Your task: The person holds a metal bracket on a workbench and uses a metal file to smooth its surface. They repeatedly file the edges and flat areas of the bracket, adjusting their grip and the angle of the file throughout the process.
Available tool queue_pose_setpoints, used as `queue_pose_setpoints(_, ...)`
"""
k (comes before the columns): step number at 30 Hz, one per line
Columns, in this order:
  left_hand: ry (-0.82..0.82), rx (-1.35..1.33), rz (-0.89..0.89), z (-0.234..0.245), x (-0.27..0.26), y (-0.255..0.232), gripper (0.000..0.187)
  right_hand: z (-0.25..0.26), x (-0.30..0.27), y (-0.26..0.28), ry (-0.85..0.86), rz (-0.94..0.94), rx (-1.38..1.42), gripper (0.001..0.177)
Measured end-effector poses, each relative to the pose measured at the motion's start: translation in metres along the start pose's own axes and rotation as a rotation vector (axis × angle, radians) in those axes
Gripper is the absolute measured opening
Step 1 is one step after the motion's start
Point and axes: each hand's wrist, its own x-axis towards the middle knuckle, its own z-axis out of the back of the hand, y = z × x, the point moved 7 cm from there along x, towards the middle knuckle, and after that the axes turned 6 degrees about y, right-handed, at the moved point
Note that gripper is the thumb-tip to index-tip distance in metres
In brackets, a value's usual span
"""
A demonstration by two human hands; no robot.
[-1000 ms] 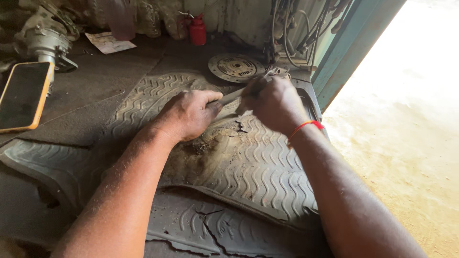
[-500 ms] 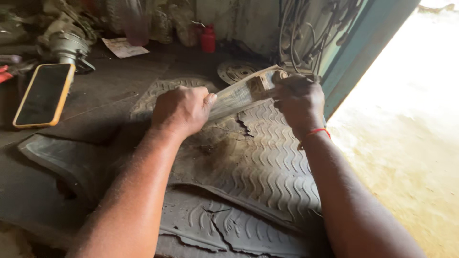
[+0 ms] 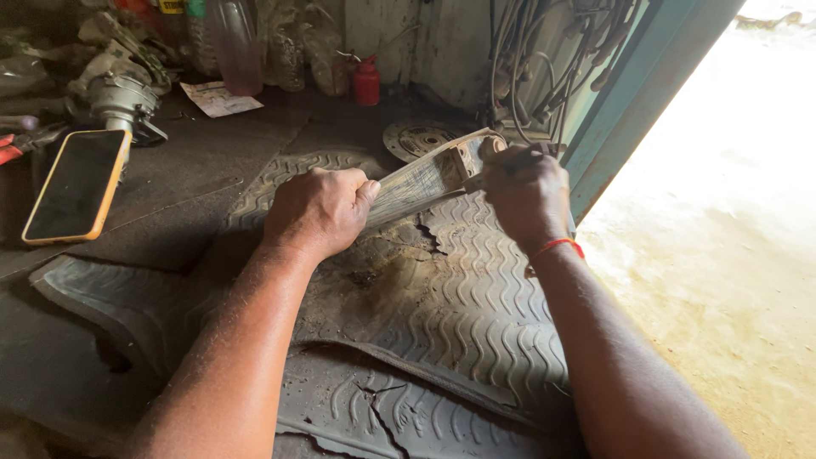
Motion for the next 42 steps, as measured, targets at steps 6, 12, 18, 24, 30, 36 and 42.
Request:
queue_pose_setpoints(6,0.023,-0.037,0.028,-0.001,0.000,0.001,0.036,0.005,0.000,0.006,-0.084,0.124,-0.287,0.017)
queue_pose_setpoints(12,0.084,-0.029,0.073,-0.007,0.002,0.006,0.036,-0.037,-0.009,0.015,0.144,0.187,-0.080,0.014)
queue_pose_setpoints(18,0.235,-0.268,0.186,-0.034,0.010,0.035,0.045,-0.007,-0.005,0.003,-0.105,0.145,0.244,0.013)
queue_pose_setpoints(24,0.255,-0.177,0.184,-0.025,0.007,0.045,0.042,-0.035,-0.005,-0.027,-0.082,-0.267,0.799,0.012)
queue_pose_setpoints(30,0.250,-0.124,0.184,-0.020,0.003,0.038,0.039,-0.049,-0.016,-0.049,-0.018,-0.688,1.052,0.014)
queue_pose_setpoints(36,0.196,-0.092,0.183,0.001,-0.009,0.016,0.036,-0.093,-0.028,-0.040,0.243,-0.857,1.116,0.023)
queue_pose_setpoints(42,0.133,-0.010,0.155,0.014,-0.016,0.004,0.035,-0.097,-0.024,-0.030,0.298,-0.828,0.998,0.023)
